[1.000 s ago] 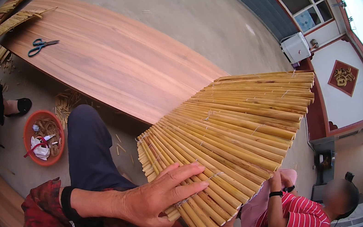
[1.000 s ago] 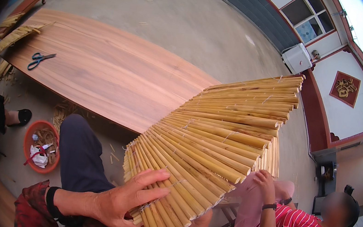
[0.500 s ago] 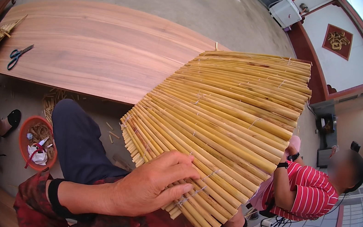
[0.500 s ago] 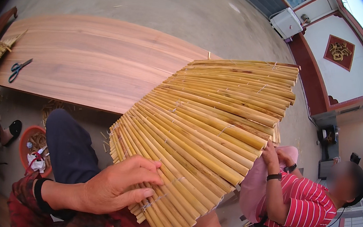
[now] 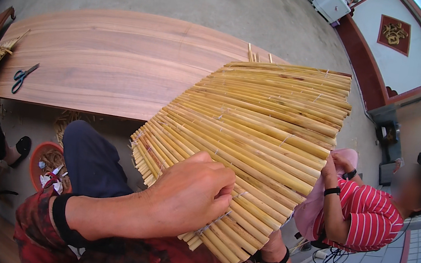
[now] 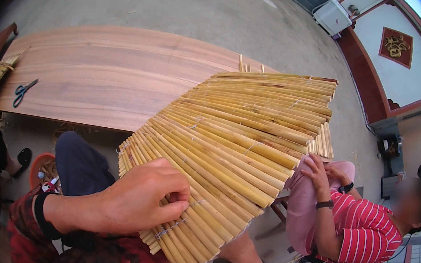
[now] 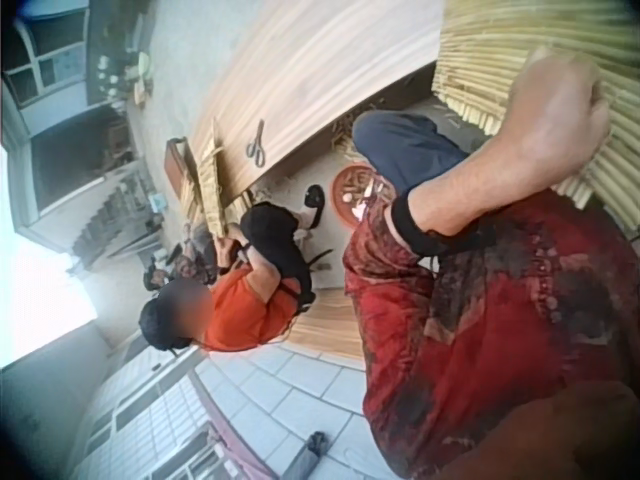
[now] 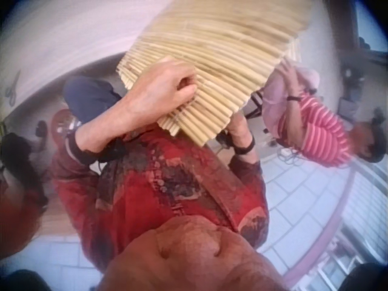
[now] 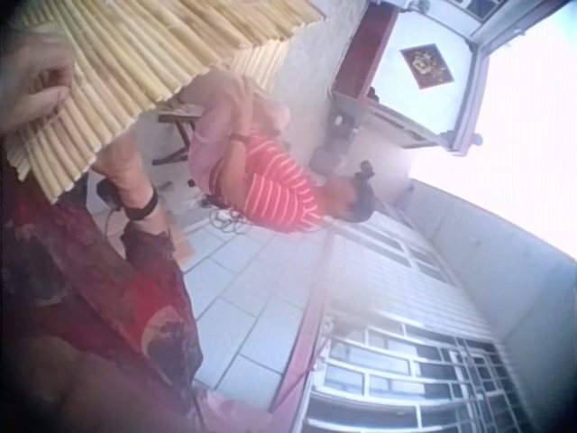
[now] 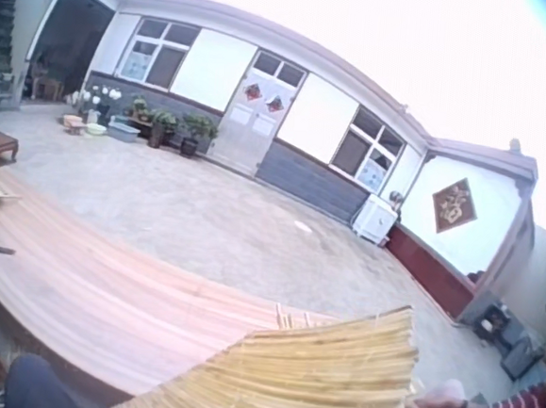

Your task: The person assembles a mat by threading string through rows of bamboo sticks, then uses shears to trim the ends of the bamboo sticks and the excess string.

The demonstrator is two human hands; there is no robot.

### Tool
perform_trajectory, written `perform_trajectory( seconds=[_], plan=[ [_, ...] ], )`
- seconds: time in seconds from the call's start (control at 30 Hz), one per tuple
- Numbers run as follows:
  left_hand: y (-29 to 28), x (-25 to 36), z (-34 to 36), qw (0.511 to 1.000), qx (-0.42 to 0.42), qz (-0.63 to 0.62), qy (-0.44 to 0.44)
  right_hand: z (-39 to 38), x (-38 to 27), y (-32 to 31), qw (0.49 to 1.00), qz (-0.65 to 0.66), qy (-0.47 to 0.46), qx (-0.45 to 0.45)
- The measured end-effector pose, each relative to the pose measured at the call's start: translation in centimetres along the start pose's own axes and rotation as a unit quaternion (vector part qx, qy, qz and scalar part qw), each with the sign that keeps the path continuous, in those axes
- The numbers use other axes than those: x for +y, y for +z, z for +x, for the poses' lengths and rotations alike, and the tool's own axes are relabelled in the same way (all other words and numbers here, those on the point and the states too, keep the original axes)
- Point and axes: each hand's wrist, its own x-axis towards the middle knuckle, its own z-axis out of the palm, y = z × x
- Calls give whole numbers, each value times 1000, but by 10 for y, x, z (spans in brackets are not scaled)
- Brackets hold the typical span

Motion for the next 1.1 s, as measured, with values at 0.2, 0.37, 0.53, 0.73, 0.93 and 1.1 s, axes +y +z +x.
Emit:
perform_trajectory(
  seconds=[0.2, 0.37, 0.53, 0.73, 0.93, 1.1],
  plan=[
    [7, 2, 6, 1000, -2, 24, 4, -3, 6, -6, 998, -44, -36, -7],
    [14, -1, 3, 997, 55, 53, -7, -3, 21, -5, 985, -120, -119, -29],
    [24, 0, -2, 990, 125, 52, 44, -8, 11, -1, 990, 96, 106, 2],
    [12, -14, -32, 987, 85, 11, 133, 11, 11, 5, 996, 3, -80, 41],
    [9, -8, -50, 976, 67, 26, 204, 32, -1, 4, 993, 16, -118, 16],
    [21, -18, -53, 959, 188, 77, 199, 57, -20, 3, 988, -2, -151, -40]
  ],
)
